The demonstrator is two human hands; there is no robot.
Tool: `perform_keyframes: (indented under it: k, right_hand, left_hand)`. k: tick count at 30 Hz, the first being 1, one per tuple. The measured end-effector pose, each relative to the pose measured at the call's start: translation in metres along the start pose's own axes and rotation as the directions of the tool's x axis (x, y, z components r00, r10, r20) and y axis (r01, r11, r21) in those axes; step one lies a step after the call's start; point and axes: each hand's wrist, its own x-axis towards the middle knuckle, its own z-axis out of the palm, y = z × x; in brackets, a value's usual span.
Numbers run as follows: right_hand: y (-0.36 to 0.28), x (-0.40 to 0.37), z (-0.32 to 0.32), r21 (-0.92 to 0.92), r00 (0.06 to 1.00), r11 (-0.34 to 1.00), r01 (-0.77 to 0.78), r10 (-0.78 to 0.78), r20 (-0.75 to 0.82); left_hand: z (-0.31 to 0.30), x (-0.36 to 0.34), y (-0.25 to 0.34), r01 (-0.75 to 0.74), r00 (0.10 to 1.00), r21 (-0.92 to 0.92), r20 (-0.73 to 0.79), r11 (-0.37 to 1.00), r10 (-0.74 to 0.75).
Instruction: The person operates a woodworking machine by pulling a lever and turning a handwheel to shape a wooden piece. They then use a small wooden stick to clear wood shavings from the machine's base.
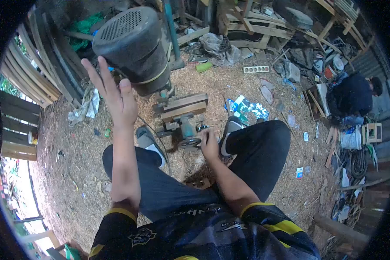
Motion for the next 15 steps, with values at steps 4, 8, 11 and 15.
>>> perform_keyframes:
  k: [4,8,11,15]
  right_hand:
    - [0.073,-0.036,0.015,-0.568,0.829,0.823,0.016,0.307,0.468]
    - [0.085,-0.033,0.036,-0.693,0.612,0.711,0.123,0.496,0.617]
    - [0.105,-0.032,0.056,-0.684,0.476,0.724,0.086,0.574,0.667]
    - [0.119,-0.028,0.066,-0.680,0.388,0.730,0.067,0.609,0.692]
  left_hand:
    - [0.003,0.001,0.004,0.015,0.999,-0.046,0.033,0.999,-0.013]
    - [0.002,0.001,0.007,0.019,0.998,-0.080,0.062,0.997,-0.015]
    - [0.003,0.001,0.003,0.014,0.998,-0.089,0.068,0.996,-0.007]
    - [0.004,0.000,0.000,0.015,0.997,-0.104,0.073,0.995,-0.007]
